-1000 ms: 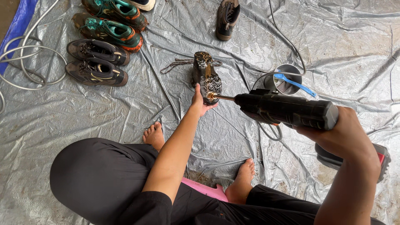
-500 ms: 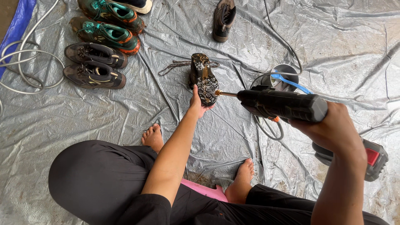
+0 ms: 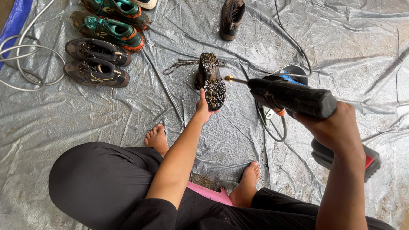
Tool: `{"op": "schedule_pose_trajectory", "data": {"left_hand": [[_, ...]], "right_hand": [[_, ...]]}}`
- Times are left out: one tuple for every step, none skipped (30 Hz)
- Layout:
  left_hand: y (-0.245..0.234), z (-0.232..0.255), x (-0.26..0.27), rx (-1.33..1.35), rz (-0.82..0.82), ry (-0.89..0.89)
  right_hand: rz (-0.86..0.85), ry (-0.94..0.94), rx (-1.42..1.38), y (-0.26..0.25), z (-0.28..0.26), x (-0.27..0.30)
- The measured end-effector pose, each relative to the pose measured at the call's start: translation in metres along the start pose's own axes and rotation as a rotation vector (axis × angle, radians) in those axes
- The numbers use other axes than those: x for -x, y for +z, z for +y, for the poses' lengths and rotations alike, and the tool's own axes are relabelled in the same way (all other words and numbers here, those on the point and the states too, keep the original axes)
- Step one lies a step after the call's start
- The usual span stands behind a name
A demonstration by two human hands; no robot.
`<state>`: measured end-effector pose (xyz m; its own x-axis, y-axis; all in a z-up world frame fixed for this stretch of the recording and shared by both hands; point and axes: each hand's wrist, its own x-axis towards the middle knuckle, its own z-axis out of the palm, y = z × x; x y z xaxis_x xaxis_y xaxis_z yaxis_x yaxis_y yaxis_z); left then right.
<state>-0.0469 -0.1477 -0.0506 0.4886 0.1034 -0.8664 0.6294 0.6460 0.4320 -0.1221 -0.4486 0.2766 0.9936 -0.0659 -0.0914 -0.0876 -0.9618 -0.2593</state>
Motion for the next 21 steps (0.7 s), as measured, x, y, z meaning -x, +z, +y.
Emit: {"op": "schedule_pose_trajectory", "data": {"left_hand": [[-0.002,-0.005,-0.007,0.004,0.002,0.000],[-0.003,-0.010,-0.014,-0.008,-0.017,0.019],[-0.004,-0.015,-0.021,-0.020,-0.037,0.037],[-0.005,-0.014,-0.015,-0.022,-0.039,0.039],[-0.006,-0.012,-0.009,-0.055,-0.028,0.026],[-0.008,-0.011,-0.003,-0.088,-0.015,0.013],[-0.011,-0.013,-0.006,-0.089,-0.015,0.014],[-0.013,-0.015,-0.009,-0.105,-0.022,0.025],[-0.016,-0.018,-0.013,-0.120,-0.030,0.036],[-0.017,-0.018,-0.010,-0.116,-0.028,0.034],[-0.019,-0.019,-0.008,-0.133,-0.028,0.033],[-0.020,-0.017,-0.006,-0.153,-0.029,0.037],[-0.021,-0.015,-0.007,-0.153,-0.028,0.039],[-0.021,-0.016,-0.008,-0.156,-0.029,0.038],[-0.020,-0.017,-0.009,-0.158,-0.031,0.038],[-0.018,-0.017,-0.008,-0.160,-0.035,0.035],[-0.017,-0.017,-0.007,-0.187,-0.043,0.042],[-0.018,-0.017,-0.006,-0.210,-0.045,0.049],[-0.018,-0.019,-0.007,-0.208,-0.044,0.047],[-0.018,-0.019,-0.009,-0.193,-0.032,0.046],[-0.018,-0.020,-0.011,-0.178,-0.021,0.045]], "right_hand": [[-0.002,-0.004,0.001,0.001,-0.003,-0.001],[0.017,0.023,-0.067,0.002,-0.005,-0.001],[0.035,0.049,-0.135,0.003,-0.008,-0.001],[0.037,0.051,-0.137,0.007,-0.008,-0.003],[0.051,0.012,-0.120,0.011,-0.008,-0.004],[0.062,-0.027,-0.103,0.016,-0.009,-0.006],[0.063,-0.026,-0.105,0.020,-0.008,-0.007],[0.087,-0.069,-0.112,0.023,-0.008,-0.008],[0.110,-0.113,-0.120,0.026,-0.007,-0.010],[0.107,-0.116,-0.117,0.024,-0.010,-0.010],[0.079,-0.030,-0.124,0.022,-0.013,-0.011],[0.055,0.057,-0.133,0.020,-0.016,-0.012],[0.055,0.055,-0.135,0.023,-0.015,-0.014],[0.077,0.012,-0.099,0.025,-0.014,-0.014],[0.098,-0.032,-0.064,0.027,-0.012,-0.015],[0.100,-0.028,-0.060,0.026,-0.012,-0.015],[0.102,0.008,-0.103,0.025,-0.012,-0.015],[0.100,0.039,-0.147,0.025,-0.013,-0.015],[0.098,0.038,-0.145,0.024,-0.014,-0.015],[0.088,0.049,-0.151,0.024,-0.015,-0.014],[0.078,0.061,-0.157,0.023,-0.015,-0.014]]}}
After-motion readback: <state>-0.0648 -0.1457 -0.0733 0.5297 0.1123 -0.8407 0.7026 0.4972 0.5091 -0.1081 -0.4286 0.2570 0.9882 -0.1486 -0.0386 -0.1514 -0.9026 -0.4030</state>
